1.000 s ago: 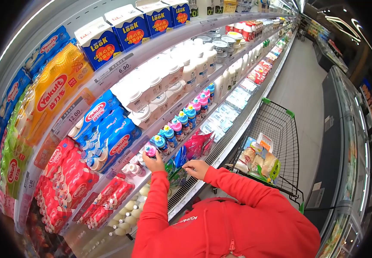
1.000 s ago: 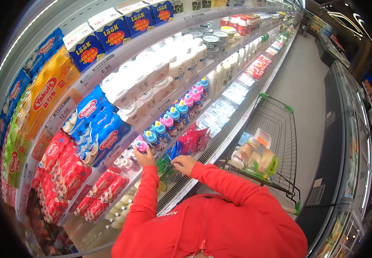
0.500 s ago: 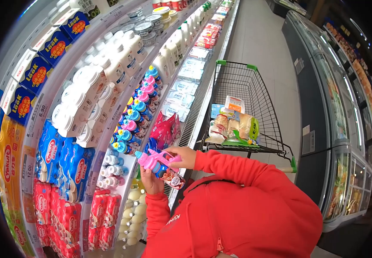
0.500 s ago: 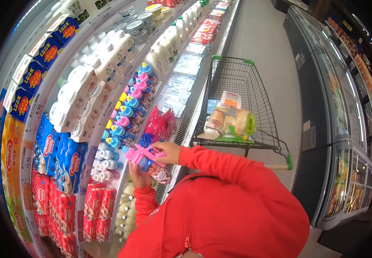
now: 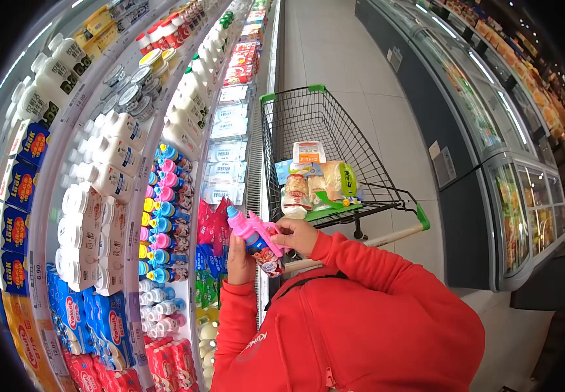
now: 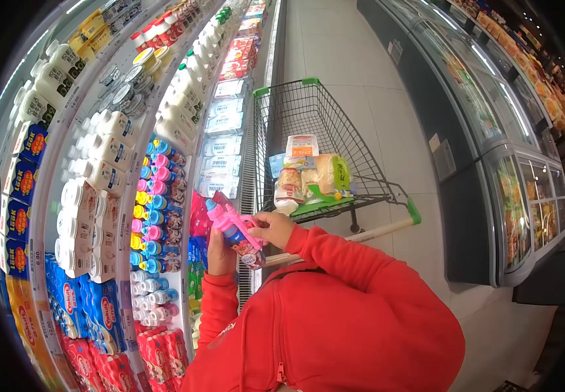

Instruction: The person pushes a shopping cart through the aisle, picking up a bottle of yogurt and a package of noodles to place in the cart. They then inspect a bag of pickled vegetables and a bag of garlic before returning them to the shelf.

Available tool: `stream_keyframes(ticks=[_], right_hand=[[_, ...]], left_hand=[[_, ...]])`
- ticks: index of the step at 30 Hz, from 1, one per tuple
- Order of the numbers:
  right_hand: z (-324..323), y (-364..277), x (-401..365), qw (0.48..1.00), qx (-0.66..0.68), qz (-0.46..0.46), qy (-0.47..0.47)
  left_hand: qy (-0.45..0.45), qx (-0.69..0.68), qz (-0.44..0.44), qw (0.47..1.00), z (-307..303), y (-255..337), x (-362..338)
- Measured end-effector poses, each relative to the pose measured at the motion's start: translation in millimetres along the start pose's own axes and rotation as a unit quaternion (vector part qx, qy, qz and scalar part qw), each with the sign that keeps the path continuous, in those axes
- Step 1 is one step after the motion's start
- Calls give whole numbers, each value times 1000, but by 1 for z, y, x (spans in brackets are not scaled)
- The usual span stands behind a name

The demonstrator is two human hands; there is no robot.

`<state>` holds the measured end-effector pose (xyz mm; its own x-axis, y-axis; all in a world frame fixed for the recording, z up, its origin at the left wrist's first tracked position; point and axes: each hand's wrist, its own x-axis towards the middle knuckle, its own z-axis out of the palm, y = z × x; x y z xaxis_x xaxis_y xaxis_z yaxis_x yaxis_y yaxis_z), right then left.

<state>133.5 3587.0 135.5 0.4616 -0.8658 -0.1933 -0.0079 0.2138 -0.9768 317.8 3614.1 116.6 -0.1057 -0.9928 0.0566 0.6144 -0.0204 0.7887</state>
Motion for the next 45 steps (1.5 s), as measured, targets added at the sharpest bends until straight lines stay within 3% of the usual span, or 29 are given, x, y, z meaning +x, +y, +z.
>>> stream_keyframes(ticks=[4, 7, 11, 18, 24, 27, 28, 29, 33, 35, 38, 39, 41, 43, 45], right_hand=[[-23, -12, -11, 997, 63, -13, 42], [-28, -23, -19, 993, 108, -22, 50], [-33, -17, -23, 990, 127, -56, 33], [-34, -16, -38, 993, 74, -89, -12], [-35, -20, -44, 993, 76, -93, -20], [-44, -23, -36, 995, 7, -102, 9], [-49, -25, -33, 994, -25, -106, 20], [-54, -29, -30, 990, -56, -117, 45], [-80, -50, -14, 968, -171, -140, 117], [-92, -56, -6, 948, -236, -174, 126], [-119, -16, 14, 916, -312, -204, 147], [-132, 5, 23, 905, -336, -217, 149], [-155, 43, 29, 893, -391, -189, 114], [-169, 69, 30, 864, -461, -191, 64], [-179, 92, 27, 863, -486, -123, 55]], left_hand=[[-58, -7, -81, 995, 17, -17, 7], [-109, -93, -114, 983, 29, -24, 7], [-94, -105, -129, 982, 39, -17, 5], [66, -153, -198, 966, 34, -22, 0], [-13, -145, -212, 966, 29, -21, 2], [7, -60, -174, 983, 46, -16, 14], [-51, -8, -162, 985, 38, -20, 23], [-63, 86, -91, 990, 35, -28, 31], [-78, 123, -38, 989, 62, -11, 71], [-66, 220, 7, 973, 45, -42, 95], [-48, 122, -179, 975, 53, -53, 110], [11, 48, -240, 969, 49, -71, 114], [54, -47, -309, 948, 22, -119, 124], [51, -101, -320, 941, 11, -162, 121], [36, -64, -348, 935, 6, -192, 116]])
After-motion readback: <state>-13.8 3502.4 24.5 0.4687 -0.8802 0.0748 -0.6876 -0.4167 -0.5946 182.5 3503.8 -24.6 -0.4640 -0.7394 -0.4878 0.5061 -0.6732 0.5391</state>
